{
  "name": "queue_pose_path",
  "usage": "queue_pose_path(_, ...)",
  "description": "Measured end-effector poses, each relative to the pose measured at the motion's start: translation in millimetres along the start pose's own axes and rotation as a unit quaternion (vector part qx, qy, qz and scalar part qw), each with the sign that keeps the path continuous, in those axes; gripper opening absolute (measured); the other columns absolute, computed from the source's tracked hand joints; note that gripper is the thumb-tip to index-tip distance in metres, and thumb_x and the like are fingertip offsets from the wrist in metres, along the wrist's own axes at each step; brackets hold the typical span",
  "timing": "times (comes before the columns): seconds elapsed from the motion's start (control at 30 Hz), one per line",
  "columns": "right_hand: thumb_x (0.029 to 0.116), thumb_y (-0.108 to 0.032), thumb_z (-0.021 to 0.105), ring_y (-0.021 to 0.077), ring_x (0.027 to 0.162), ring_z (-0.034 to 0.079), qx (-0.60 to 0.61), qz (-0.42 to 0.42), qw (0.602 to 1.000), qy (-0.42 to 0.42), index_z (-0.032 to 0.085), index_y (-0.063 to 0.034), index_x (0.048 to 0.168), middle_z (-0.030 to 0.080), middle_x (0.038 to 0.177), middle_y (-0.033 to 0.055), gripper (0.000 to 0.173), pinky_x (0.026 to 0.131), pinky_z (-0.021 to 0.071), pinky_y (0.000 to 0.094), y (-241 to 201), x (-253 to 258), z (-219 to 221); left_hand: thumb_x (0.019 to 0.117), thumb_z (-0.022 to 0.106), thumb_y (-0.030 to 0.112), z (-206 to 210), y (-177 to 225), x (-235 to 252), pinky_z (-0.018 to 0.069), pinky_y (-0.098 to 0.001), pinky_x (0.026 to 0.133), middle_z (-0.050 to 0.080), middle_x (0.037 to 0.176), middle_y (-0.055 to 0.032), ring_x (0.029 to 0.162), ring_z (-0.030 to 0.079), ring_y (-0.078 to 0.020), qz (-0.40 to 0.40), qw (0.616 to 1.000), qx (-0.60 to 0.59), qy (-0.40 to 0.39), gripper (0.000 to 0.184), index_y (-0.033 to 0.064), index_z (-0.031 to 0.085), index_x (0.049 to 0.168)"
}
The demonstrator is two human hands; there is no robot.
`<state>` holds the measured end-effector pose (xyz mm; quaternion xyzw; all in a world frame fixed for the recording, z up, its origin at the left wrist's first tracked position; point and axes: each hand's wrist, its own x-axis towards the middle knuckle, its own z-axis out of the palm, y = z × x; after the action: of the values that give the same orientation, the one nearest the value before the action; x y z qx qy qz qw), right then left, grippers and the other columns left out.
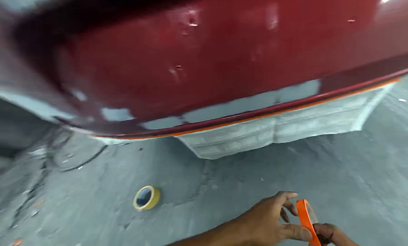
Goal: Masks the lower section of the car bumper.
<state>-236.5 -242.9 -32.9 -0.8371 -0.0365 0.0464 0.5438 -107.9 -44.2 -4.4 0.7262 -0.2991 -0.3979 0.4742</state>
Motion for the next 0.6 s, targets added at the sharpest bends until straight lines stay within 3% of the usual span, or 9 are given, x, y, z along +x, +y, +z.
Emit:
queue_pose_path(0.17,0.1031,-0.021,0.061,0.0277,0.085,0.071,-0.045,-0.055,0.990,-0.126,0.057,0.0072,0.126,0.071,0.097,0.0183,0.037,0.078,0.0588,0.0461,-71.4,63.5,13.1,0.0891,0.078,0.015,-65.6,27.6,-52.7,0.0576,-0.0321,0.084,0.068,0.106,-0.0095,0.094,0.068,-0.0148,-0.061,0.993,-0.045,0.089,0.047,-0.0005,0.055,0.127)
queue_pose_path(0.27,0.1048,-0.027,0.058,0.0245,0.079,0.071,-0.020,-0.037,0.984,-0.171,0.055,0.0009,0.130,0.072,0.091,0.0114,0.038,0.073,0.0583,0.0466,-88.2,86.7,48.2,0.0968,0.069,0.019,-94.0,12.6,-88.4,0.0576,-0.0308,0.080,0.070,0.094,-0.0051,0.083,0.068,-0.0110,-0.093,0.984,-0.041,0.147,0.028,0.0003,0.061,0.116)
queue_pose_path(0.37,0.1066,-0.030,0.054,0.0204,0.070,0.068,0.090,0.003,0.985,-0.147,0.047,-0.0011,0.145,0.070,0.081,0.0067,0.048,0.068,0.0581,0.0438,-86.1,98.2,104.3,0.0986,0.066,0.027,-120.7,-13.3,-117.7,0.0551,-0.0359,0.081,0.069,0.099,-0.0046,0.085,0.065,-0.0143,-0.134,0.956,0.115,0.234,0.024,0.0060,0.072,0.108)
queue_pose_path(0.47,0.1079,-0.025,0.050,0.0157,0.059,0.065,0.191,0.009,0.981,-0.032,0.040,0.0011,0.152,0.067,0.072,0.0049,0.052,0.059,0.0583,0.0379,-67.7,104.2,178.8,0.0985,0.063,0.036,-133.3,-45.9,-131.9,0.0546,-0.0445,0.082,0.072,0.099,0.0001,0.091,0.067,-0.0171,-0.050,0.859,0.334,0.385,0.025,0.0157,0.077,0.099)
queue_pose_path(0.53,0.1078,-0.032,0.051,0.0168,0.053,0.063,0.173,0.061,0.983,0.004,0.047,-0.0059,0.151,0.066,0.066,0.0042,0.051,0.054,0.0563,0.0397,-57.8,112.3,220.0,0.1005,0.058,0.040,-148.4,-65.6,-133.5,0.0532,-0.0433,0.085,0.075,0.098,0.0047,0.095,0.069,-0.0154,0.067,0.725,0.499,0.470,0.030,0.0207,0.078,0.093)
queue_pose_path(0.6,0.1079,-0.038,0.048,0.0170,0.053,0.063,0.168,0.118,0.979,-0.001,0.055,-0.0121,0.145,0.067,0.066,0.0028,0.046,0.054,0.0548,0.0397,-51.6,125.6,242.6,0.1026,0.057,0.038,-167.6,-76.4,-135.2,0.0484,-0.0450,0.091,0.074,0.099,0.0031,0.098,0.068,-0.0177,0.139,0.631,0.569,0.508,0.029,0.0210,0.078,0.093)
